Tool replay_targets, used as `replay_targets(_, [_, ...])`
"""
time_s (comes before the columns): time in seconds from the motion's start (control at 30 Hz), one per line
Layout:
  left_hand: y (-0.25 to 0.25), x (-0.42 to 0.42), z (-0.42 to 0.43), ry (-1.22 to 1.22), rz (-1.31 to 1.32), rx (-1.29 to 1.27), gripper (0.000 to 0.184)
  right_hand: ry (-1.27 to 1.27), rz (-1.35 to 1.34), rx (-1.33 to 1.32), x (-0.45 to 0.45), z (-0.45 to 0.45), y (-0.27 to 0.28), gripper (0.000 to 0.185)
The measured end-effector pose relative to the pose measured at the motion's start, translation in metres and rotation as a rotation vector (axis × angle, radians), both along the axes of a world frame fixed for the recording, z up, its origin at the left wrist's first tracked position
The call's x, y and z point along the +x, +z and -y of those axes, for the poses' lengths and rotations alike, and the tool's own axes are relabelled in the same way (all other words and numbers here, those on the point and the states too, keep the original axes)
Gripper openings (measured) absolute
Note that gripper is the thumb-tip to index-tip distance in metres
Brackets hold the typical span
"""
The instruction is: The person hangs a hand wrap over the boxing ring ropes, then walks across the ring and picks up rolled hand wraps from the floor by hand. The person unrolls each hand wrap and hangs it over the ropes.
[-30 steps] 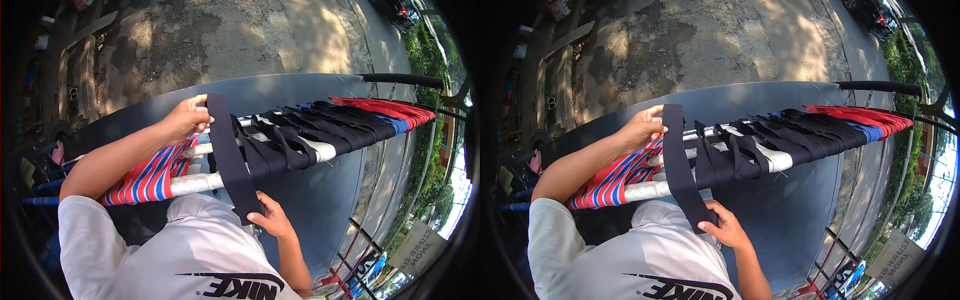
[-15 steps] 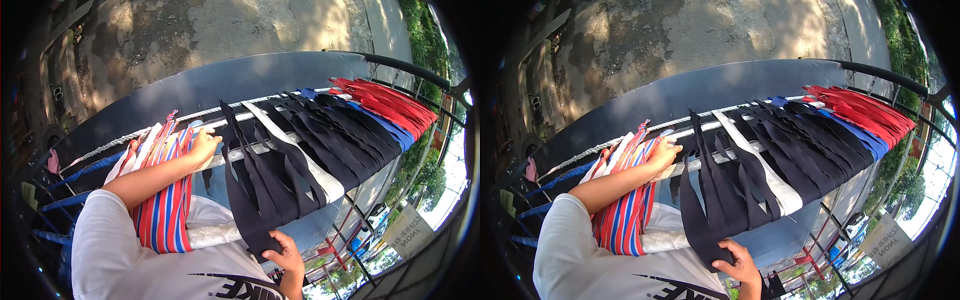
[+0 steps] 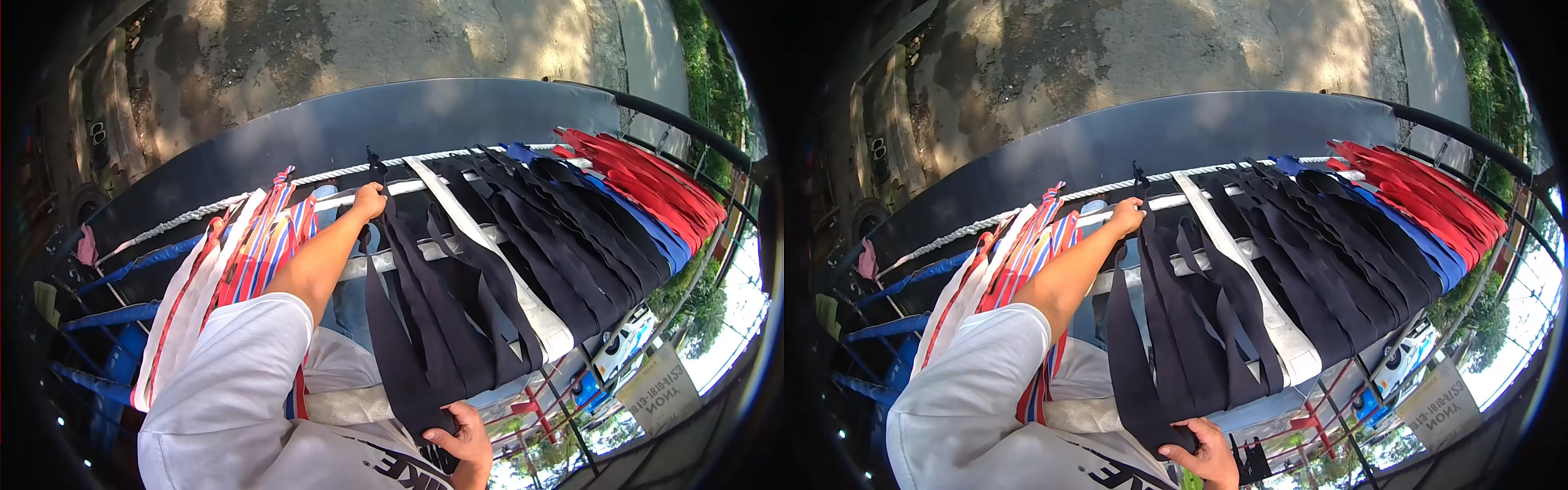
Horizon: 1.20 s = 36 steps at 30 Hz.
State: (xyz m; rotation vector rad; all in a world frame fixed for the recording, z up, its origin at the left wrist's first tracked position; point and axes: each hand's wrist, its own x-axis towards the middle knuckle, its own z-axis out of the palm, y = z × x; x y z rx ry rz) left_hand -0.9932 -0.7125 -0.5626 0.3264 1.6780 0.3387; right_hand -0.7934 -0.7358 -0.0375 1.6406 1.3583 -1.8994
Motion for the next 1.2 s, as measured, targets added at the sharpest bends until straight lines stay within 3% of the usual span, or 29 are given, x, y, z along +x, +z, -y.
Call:
replay_targets(0.1, [-0.034,0.013,0.032,0.293,0.000,-0.042,0.058,-0.053,-0.001,-0.042,-0.002,0.000,-0.002,0.047])
replay_targets(0.2, [-0.053,0.015,0.053,0.342,0.046,-0.107,0.067,-0.050,0.007,-0.052,0.000,-0.004,-0.003,0.048])
replay_targets(0.23, [-0.062,0.019,0.060,0.312,-0.054,-0.085,0.073,-0.029,-0.012,-0.027,-0.001,-0.006,-0.004,0.049])
replay_targets(0.33, [-0.020,0.004,0.050,0.292,0.073,-0.129,0.071,-0.002,-0.033,0.003,-0.001,-0.010,-0.005,0.050])
replay_targets(0.63, [-0.057,0.022,0.070,0.130,0.174,-0.142,0.078,0.105,0.009,0.129,-0.003,-0.010,-0.001,0.054])
replay_targets(0.87, [-0.027,0.027,0.060,-0.397,0.022,-0.040,0.077,0.119,0.084,0.062,-0.006,-0.010,0.006,0.055])
replay_targets(0.9, [-0.007,0.021,0.050,-0.397,0.063,-0.063,0.076,0.132,0.098,0.049,-0.006,-0.009,0.007,0.053])
replay_targets(1.0, [-0.013,0.029,0.049,-0.442,0.021,-0.029,0.082,-0.027,0.058,0.031,-0.005,0.000,0.005,0.047])
replay_targets(1.2, [-0.013,0.026,0.048,-0.484,0.062,-0.053,0.081,-0.043,0.103,-0.045,-0.016,-0.005,0.009,0.043])
